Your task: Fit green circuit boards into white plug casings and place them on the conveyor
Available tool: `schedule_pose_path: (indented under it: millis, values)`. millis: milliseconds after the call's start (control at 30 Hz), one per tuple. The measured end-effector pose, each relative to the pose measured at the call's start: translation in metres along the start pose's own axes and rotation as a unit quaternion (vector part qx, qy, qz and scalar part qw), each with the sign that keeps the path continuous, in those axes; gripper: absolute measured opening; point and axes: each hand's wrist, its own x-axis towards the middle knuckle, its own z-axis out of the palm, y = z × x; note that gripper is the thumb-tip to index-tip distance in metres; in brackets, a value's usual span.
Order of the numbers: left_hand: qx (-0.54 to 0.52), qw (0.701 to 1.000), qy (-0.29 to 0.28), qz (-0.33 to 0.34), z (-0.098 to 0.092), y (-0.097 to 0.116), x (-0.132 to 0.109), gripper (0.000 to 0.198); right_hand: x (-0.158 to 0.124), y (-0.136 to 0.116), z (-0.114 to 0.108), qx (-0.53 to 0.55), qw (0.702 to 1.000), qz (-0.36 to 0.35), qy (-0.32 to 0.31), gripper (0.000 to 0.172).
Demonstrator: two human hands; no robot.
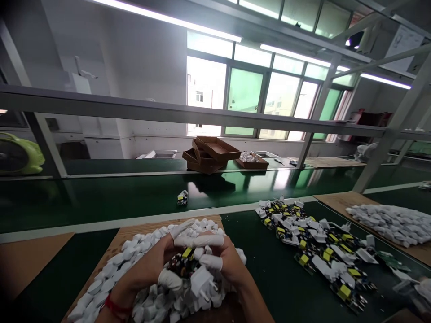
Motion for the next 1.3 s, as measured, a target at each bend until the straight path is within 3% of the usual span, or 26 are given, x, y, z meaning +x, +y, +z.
schedule_pose_path:
  millis: [167, 333, 467, 533, 733, 833, 1000, 1167, 1300]
  values:
    - [-0.060, 0.998, -0.007, 0.012, -0.001, -0.007, 0.002, 0.130, -0.009, 0.002, 0.003, 0.008, 0.999, 0.030, -0.031, 0.035]
    - [-0.085, 0.996, -0.020, 0.012, 0.005, -0.009, 0.001, 0.133, -0.009, 0.003, 0.007, 0.036, 0.998, 0.017, -0.045, 0.012]
    - [-0.090, 0.996, -0.018, 0.010, 0.013, -0.005, -0.006, 0.131, -0.013, 0.000, 0.013, 0.093, 0.989, 0.048, -0.109, 0.033]
    - [-0.090, 0.996, -0.004, 0.021, 0.016, -0.004, -0.009, 0.131, -0.015, -0.003, 0.017, 0.102, 0.986, 0.054, -0.120, 0.031]
    - [-0.125, 0.991, 0.005, 0.036, 0.019, -0.013, -0.006, 0.137, -0.012, -0.001, 0.025, 0.090, 0.992, -0.016, -0.090, 0.016]
    - [-0.183, 0.982, -0.009, 0.039, 0.020, -0.016, -0.002, 0.139, -0.012, 0.003, 0.024, 0.067, 0.995, -0.031, -0.067, 0.026]
    - [-0.218, 0.975, -0.028, 0.023, 0.023, -0.017, 0.000, 0.138, -0.018, 0.003, 0.018, 0.102, 0.992, 0.017, -0.074, 0.031]
    - [-0.254, 0.965, -0.047, 0.042, 0.025, -0.021, 0.005, 0.139, -0.015, -0.002, 0.019, 0.078, 0.991, -0.048, -0.100, 0.019]
    - [-0.253, 0.965, -0.052, 0.043, 0.024, -0.024, 0.006, 0.139, -0.015, 0.000, 0.019, 0.094, 0.989, -0.049, -0.102, 0.029]
